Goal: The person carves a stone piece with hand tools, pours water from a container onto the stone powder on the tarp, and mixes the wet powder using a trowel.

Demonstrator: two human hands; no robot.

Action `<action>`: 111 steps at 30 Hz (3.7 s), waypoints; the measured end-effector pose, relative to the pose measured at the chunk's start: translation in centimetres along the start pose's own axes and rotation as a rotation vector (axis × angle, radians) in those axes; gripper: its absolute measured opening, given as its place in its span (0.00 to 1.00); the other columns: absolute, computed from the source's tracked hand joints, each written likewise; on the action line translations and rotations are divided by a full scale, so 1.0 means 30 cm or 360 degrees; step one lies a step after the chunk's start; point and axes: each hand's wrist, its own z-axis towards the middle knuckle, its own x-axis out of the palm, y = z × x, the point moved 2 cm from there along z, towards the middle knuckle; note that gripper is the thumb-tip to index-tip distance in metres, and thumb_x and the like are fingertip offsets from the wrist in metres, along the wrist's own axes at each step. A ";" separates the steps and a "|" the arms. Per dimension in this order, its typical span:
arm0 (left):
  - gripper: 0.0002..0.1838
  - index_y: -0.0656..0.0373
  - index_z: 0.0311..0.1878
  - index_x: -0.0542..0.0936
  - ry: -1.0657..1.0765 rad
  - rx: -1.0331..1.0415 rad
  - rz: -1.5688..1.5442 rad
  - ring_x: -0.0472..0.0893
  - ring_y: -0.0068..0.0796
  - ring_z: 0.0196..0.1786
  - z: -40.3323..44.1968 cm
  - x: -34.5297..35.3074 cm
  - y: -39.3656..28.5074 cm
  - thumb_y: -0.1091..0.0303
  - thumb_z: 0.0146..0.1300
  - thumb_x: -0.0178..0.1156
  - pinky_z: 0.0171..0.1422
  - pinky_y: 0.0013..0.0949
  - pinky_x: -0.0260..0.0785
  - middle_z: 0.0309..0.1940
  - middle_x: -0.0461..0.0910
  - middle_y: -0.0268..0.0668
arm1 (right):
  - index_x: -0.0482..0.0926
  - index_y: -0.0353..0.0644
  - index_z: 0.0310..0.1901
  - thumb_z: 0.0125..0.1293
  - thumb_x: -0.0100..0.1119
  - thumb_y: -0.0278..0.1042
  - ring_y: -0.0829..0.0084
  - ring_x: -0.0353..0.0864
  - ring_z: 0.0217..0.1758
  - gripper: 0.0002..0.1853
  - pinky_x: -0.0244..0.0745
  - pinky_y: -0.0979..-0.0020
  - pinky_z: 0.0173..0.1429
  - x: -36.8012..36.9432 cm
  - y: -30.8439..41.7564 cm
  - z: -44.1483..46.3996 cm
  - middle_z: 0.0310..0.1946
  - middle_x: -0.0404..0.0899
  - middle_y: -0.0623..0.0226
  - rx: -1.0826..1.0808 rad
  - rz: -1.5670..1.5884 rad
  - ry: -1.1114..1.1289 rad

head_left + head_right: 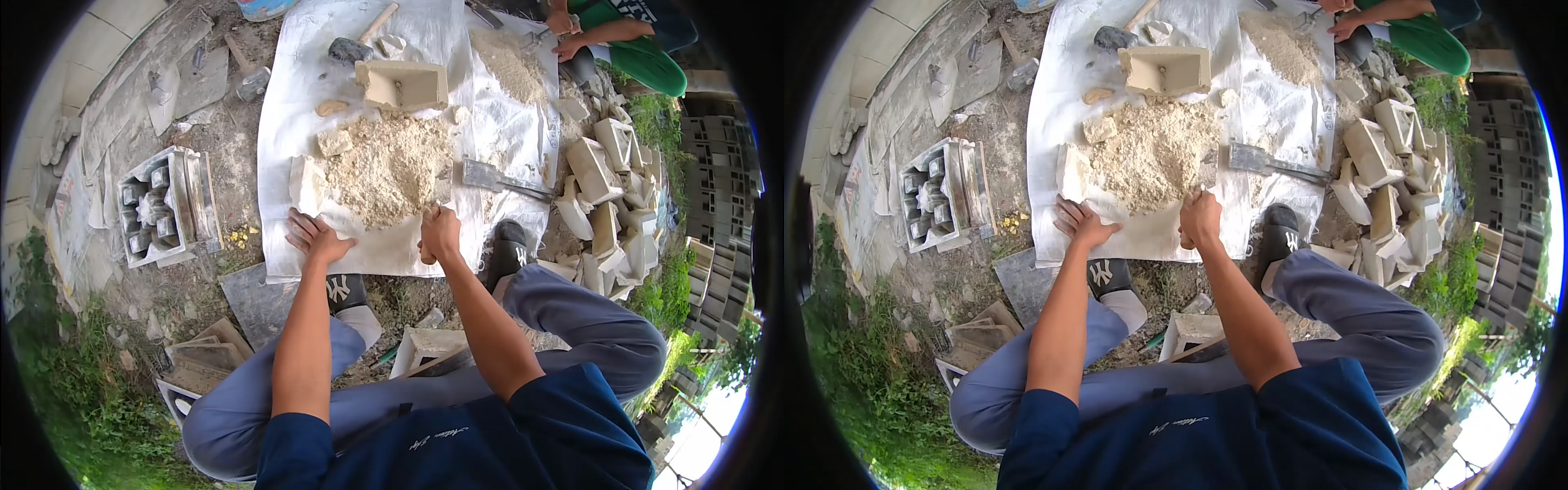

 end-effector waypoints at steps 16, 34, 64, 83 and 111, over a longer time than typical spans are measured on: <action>0.72 0.79 0.78 0.40 0.0012 0.0011 -0.0006 0.07 0.74 0.74 -0.009 -0.019 -0.002 0.33 0.53 0.70 0.73 0.76 0.08 0.73 0.08 0.71 | 0.83 0.29 0.39 0.74 0.53 0.42 0.40 0.86 0.37 0.20 0.81 0.49 0.45 -0.272 0.087 0.267 0.36 0.85 0.39 -0.0425 -0.0866 -0.0318; 0.72 0.83 0.77 0.41 0.0039 0.0014 0.0027 0.10 0.73 0.76 0.013 -0.001 0.013 0.33 0.52 0.70 0.74 0.77 0.11 0.75 0.10 0.72 | 0.70 0.44 0.69 0.74 0.57 0.41 0.55 0.88 0.37 0.25 0.84 0.55 0.41 -0.127 0.362 0.357 0.42 0.85 0.52 -0.1722 -0.1262 0.0064; 0.74 0.81 0.77 0.42 -0.0047 0.0032 0.0053 0.08 0.72 0.75 0.035 0.018 0.016 0.31 0.50 0.71 0.72 0.79 0.10 0.73 0.08 0.73 | 0.69 0.61 0.72 0.74 0.57 0.49 0.51 0.88 0.43 0.27 0.85 0.51 0.46 -0.236 0.075 0.216 0.49 0.86 0.59 -0.1385 -0.1587 0.0396; 0.75 0.81 0.77 0.34 0.0051 -0.0028 0.0029 0.09 0.71 0.76 -0.005 -0.023 -0.006 0.34 0.51 0.71 0.74 0.76 0.10 0.74 0.08 0.69 | 0.70 0.51 0.72 0.72 0.56 0.39 0.45 0.86 0.45 0.27 0.80 0.49 0.49 -0.233 0.058 0.300 0.44 0.86 0.48 -0.0635 -0.1125 -0.0204; 0.71 0.80 0.78 0.39 0.0044 0.0022 -0.0003 0.07 0.72 0.75 0.008 -0.009 -0.001 0.34 0.53 0.70 0.73 0.77 0.08 0.73 0.07 0.71 | 0.81 0.41 0.43 0.81 0.42 0.55 0.53 0.86 0.29 0.25 0.82 0.50 0.37 -0.151 0.147 0.209 0.26 0.85 0.55 -0.1071 -0.1752 0.0340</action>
